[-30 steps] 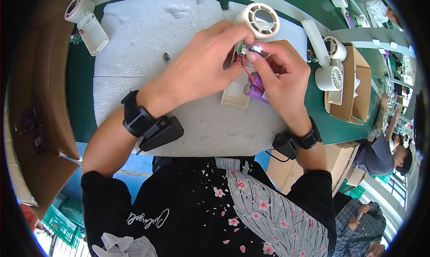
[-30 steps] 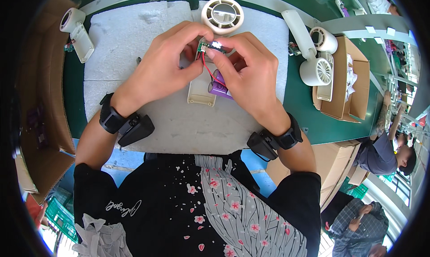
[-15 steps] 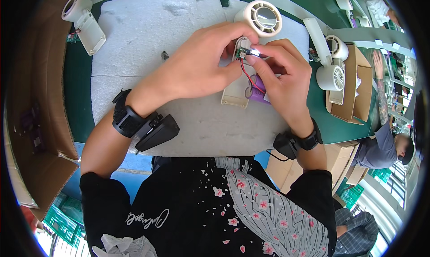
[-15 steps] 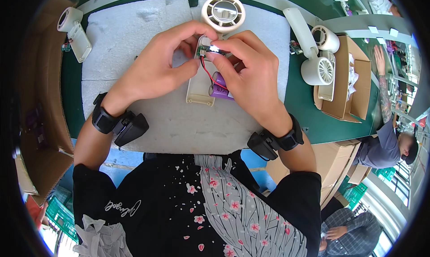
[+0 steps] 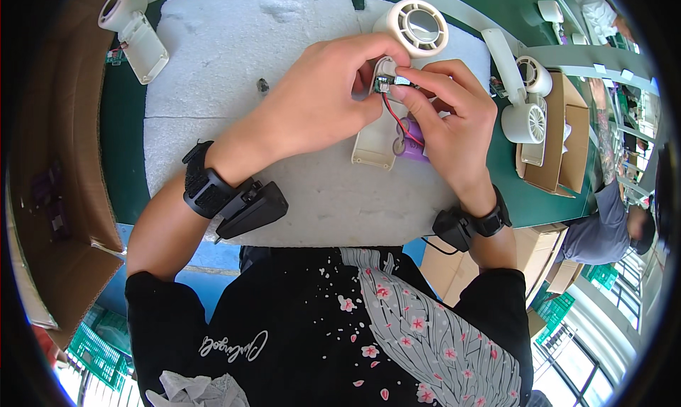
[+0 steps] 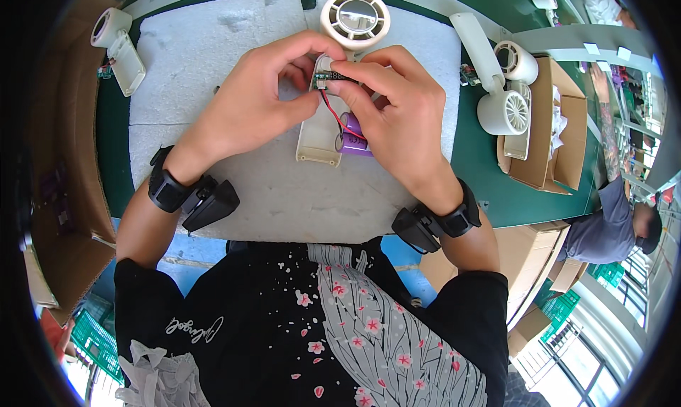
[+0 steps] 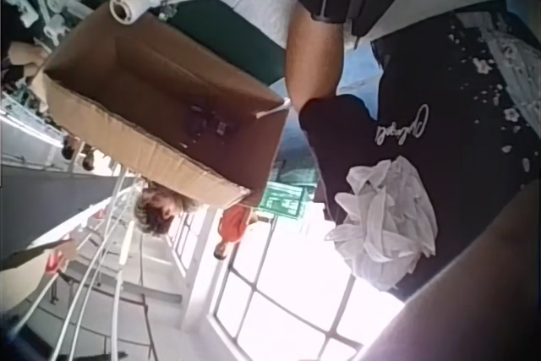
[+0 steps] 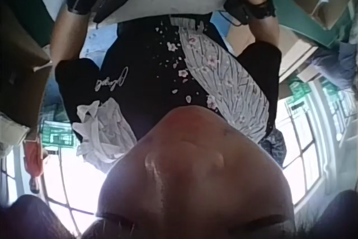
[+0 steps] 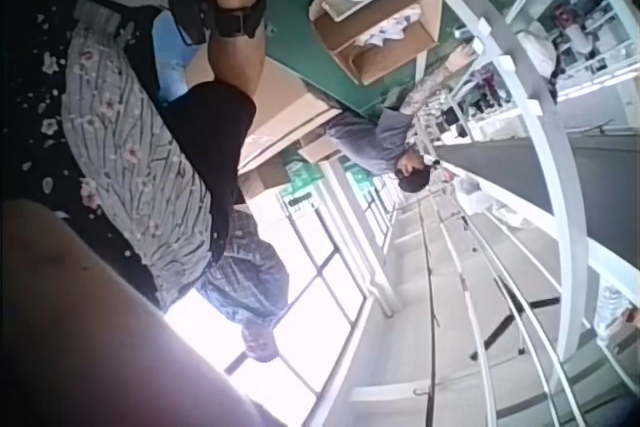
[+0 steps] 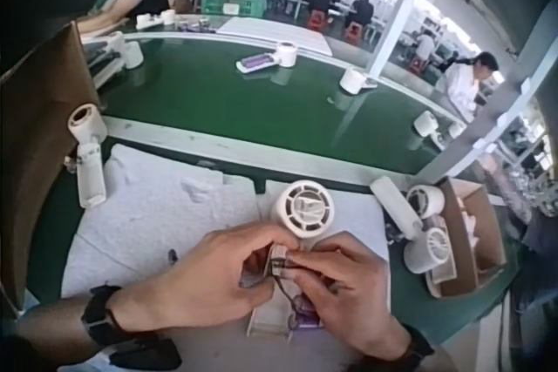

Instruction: Assembling electronic components by fitting circuit boards onto battery packs and into plastic housings.

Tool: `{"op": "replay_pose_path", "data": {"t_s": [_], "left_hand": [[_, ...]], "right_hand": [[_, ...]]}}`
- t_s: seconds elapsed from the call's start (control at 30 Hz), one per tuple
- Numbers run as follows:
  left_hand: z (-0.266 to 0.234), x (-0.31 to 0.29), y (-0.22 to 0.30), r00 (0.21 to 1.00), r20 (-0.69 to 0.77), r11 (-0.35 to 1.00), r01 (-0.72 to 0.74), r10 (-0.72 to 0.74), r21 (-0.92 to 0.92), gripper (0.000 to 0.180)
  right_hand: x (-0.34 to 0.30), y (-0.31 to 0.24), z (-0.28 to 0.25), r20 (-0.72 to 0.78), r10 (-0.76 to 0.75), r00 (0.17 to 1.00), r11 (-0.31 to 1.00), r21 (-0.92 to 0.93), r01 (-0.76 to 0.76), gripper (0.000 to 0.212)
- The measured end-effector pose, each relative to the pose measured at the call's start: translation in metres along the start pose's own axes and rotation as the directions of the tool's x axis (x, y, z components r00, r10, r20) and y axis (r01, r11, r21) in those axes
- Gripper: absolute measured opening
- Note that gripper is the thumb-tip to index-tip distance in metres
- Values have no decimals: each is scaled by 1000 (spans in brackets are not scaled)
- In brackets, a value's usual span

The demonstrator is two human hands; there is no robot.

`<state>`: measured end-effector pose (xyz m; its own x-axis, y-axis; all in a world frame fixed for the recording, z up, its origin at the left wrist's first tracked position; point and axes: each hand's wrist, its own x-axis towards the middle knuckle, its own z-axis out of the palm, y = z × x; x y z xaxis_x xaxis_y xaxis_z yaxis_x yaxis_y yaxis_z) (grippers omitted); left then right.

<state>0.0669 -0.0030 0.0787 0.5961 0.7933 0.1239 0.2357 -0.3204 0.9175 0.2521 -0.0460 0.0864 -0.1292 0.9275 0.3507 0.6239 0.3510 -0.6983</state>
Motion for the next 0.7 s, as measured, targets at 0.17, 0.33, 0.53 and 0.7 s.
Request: {"op": "replay_pose_path", "data": {"t_s": [0.17, 0.33, 0.53, 0.7], "left_hand": [[5, 1, 0, 998, -44, 999, 42, -43, -23, 40], [6, 0, 3, 994, -92, 998, 63, -65, -25, 38], [7, -1, 0, 984, -141, 983, 83, -107, -162, 34], [7, -2, -1, 989, -112, 985, 74, -92, -155, 33]], "right_hand": [[2, 3, 2, -25, -15, 1000, 1000, -24, 15, 20], [4, -3, 2, -48, 10, 999, 999, -41, -12, 19], [4, -5, 4, -54, 44, 998, 999, -11, -45, 18], [3, 0, 3, -50, -8, 999, 1000, -25, 7, 18]]}}
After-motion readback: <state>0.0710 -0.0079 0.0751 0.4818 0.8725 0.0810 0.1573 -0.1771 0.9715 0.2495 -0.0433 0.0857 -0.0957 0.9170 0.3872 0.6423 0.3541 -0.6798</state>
